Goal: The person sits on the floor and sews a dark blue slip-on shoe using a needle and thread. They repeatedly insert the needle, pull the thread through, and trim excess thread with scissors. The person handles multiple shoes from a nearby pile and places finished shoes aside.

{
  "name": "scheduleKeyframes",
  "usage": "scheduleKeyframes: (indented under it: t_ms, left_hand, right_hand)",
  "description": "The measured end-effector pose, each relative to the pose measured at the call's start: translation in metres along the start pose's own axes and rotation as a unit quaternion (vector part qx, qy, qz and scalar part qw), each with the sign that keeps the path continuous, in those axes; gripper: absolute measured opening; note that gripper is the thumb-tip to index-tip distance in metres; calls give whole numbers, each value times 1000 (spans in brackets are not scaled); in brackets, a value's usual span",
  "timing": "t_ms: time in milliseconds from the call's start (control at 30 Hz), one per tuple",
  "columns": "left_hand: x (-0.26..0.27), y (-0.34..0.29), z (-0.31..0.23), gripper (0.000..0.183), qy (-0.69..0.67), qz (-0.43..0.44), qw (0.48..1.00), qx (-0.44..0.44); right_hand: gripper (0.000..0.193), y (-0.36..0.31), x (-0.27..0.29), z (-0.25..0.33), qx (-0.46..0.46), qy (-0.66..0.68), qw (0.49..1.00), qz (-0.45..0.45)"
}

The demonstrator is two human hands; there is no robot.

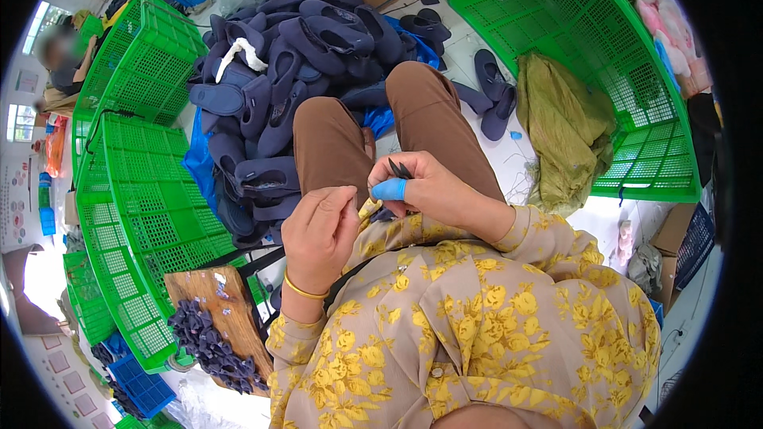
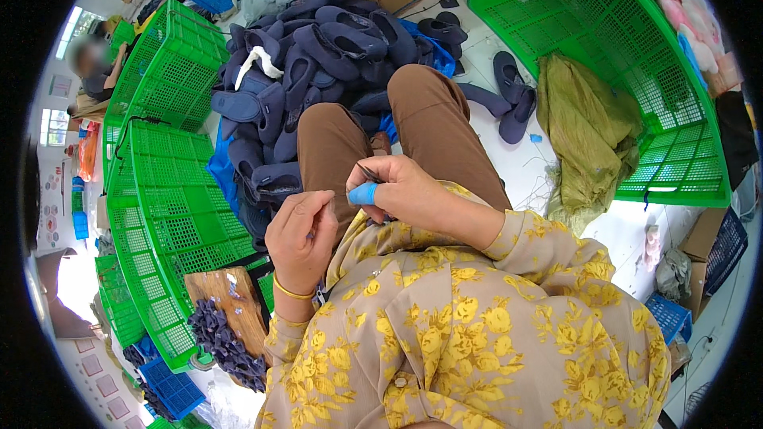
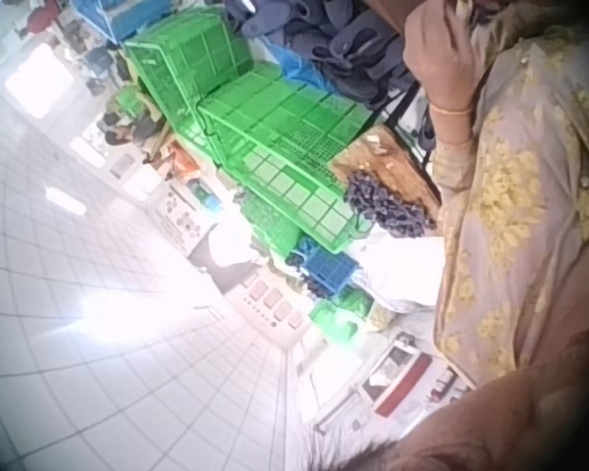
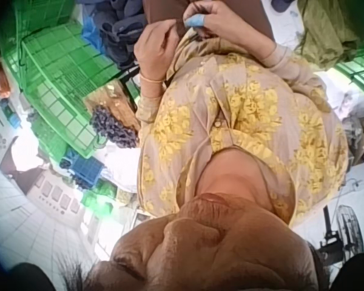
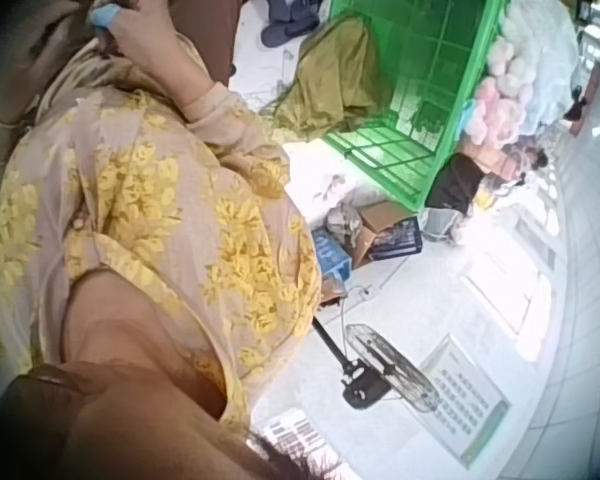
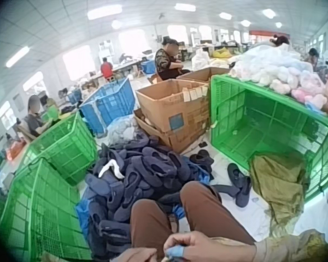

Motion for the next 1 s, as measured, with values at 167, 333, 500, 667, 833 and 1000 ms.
scheduleKeyframes:
  t_ms: [167,333,500,667,833,1000]
  left_hand:
    - [-1,-4,4,16,-131,3,985,116]
    - [-18,-13,19,11,-441,-2,856,270]
    - [-28,-16,23,11,-641,3,668,377]
    - [-26,-25,36,7,-579,16,707,405]
    - [-5,-25,41,6,-262,67,912,308]
    - [3,-23,28,8,-211,94,923,309]
  right_hand:
    - [4,0,3,-1,10,2,1000,-21]
    - [4,1,2,0,24,-16,999,-25]
    - [6,1,2,-4,28,-24,999,-27]
    - [4,2,3,-4,27,-9,999,-28]
    - [6,3,9,-3,34,-16,998,-47]
    - [5,10,10,-6,82,-11,995,-54]
Point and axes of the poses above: each hand's wrist, its own y-axis towards the middle knuckle, its own x-axis out of the back of the hand, z = x × y, the point moved 5 cm from there along y, towards the middle knuckle, and after that the axes turned 3 degrees about y, right-handed, at the moved point
